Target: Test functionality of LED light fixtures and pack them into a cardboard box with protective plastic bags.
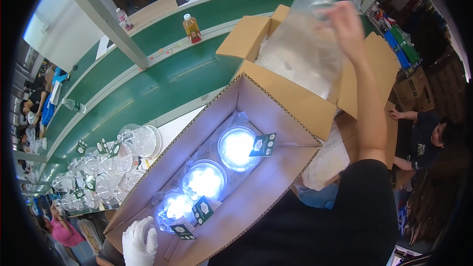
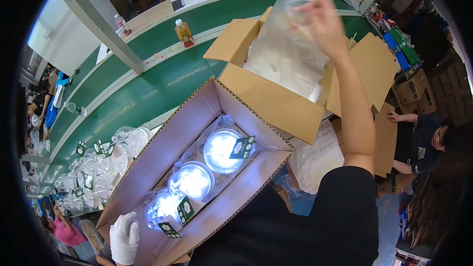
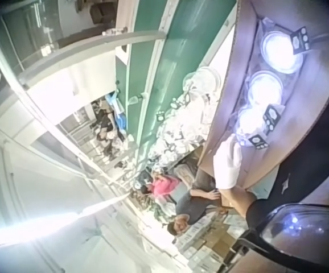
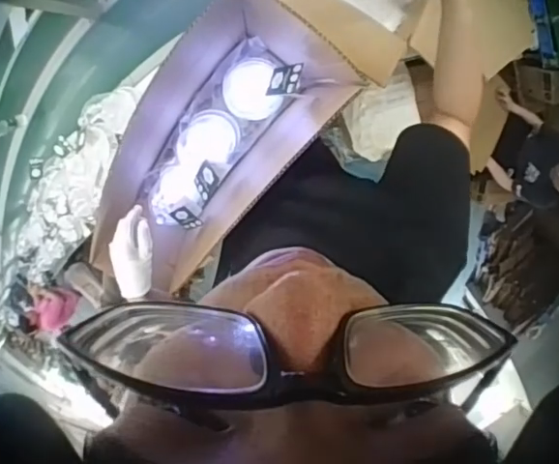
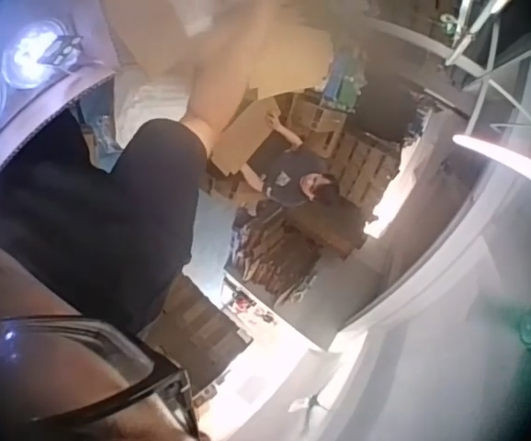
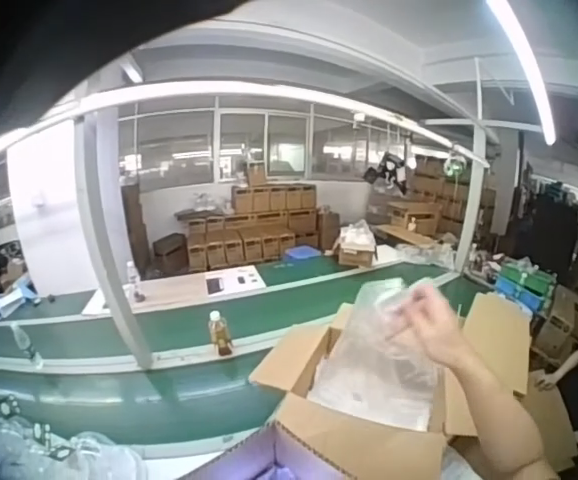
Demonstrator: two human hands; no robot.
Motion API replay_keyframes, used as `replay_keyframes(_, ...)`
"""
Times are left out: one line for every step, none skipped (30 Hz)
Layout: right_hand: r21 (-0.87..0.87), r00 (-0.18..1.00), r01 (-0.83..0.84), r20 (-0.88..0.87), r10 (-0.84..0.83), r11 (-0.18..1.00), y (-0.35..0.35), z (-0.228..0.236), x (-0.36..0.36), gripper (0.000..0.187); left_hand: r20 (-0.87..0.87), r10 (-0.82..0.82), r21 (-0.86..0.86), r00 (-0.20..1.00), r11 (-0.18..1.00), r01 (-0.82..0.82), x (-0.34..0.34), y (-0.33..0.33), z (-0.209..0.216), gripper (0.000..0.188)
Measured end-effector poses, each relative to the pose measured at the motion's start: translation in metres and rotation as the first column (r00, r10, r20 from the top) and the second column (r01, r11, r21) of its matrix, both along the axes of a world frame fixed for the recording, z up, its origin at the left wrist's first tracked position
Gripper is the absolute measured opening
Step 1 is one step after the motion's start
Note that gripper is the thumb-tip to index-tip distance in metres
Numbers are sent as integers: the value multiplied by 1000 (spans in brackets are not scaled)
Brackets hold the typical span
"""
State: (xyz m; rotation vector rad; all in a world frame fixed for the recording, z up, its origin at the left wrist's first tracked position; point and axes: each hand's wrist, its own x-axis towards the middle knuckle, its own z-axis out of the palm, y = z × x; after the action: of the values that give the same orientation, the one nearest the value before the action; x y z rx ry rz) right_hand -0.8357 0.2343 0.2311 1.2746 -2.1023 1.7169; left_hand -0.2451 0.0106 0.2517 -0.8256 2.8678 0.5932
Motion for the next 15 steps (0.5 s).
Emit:
replay_keyframes(422, 998, -44, -17, 56, 905, 3, -15, -20, 10, -19, -1, 21, 1000, 1000, 2, 0, 0, 0, 25)
replay_keyframes(423, 998, -42, -19, 55, 905, 1, -12, -25, 10, -21, -3, 22, 1000, 1000, 3, 0, 0, 0, 25)
replay_keyframes(422, 992, 64, -124, -12, 904, 1, -10, -29, 11, -17, -6, 14, 1000, 1000, 7, -1, 0, -1, 25)
replay_keyframes(408, 971, 168, -227, -79, 897, 3, -9, -31, 12, -13, -11, 5, 1000, 1000, 11, -2, -1, 0, 25)
replay_keyframes(-26, 981, 195, -8, -195, 980, -11, 10, -5, 15, -8, 5, 5, 1000, 1000, -5, -4, 2, 1, 25)
replay_keyframes(-30, 981, 192, -3, -192, 981, -12, 7, 2, 15, 11, -34, -30, 999, 999, 34, -7, 3, 5, 25)
replay_keyframes(68, 992, 123, -21, -122, 990, -13, 4, 7, 16, 32, -74, -66, 997, 995, 76, -11, 3, 10, 25)
replay_keyframes(161, 998, 54, -35, -49, 985, -15, 2, 13, 17, 41, -144, -93, 989, 985, 147, -13, 1, 15, 26)
replay_keyframes(398, 995, 2, -93, 39, 917, -20, -3, 24, 16, 42, -143, -102, 989, 984, 147, -19, 1, 17, 26)
replay_keyframes(388, 996, -63, -38, 85, 919, -27, -11, 39, 14, -47, -255, -202, 966, 949, 240, -28, 1, 18, 33)
replay_keyframes(377, 991, -127, 14, 132, 917, -31, -16, 59, 13, -125, -369, -306, 921, 898, 318, -40, 3, 20, 43)
replay_keyframes(353, 976, -215, 52, 211, 911, -37, -17, 86, 12, -155, -411, -305, 898, 885, 352, -53, 3, 28, 50)
replay_keyframes(345, 961, -274, 83, 262, 898, -35, -17, 108, 11, -151, -464, -380, 873, 843, 382, -77, -1, 27, 47)
replay_keyframes(397, 953, -283, 16, 302, 873, -33, -20, 126, 10, -134, -512, -462, 849, 790, 403, -101, 0, 30, 45)
replay_keyframes(443, 936, -293, -47, 348, 847, -32, -21, 138, 9, -172, -534, -473, 828, 782, 406, -126, 5, 31, 48)
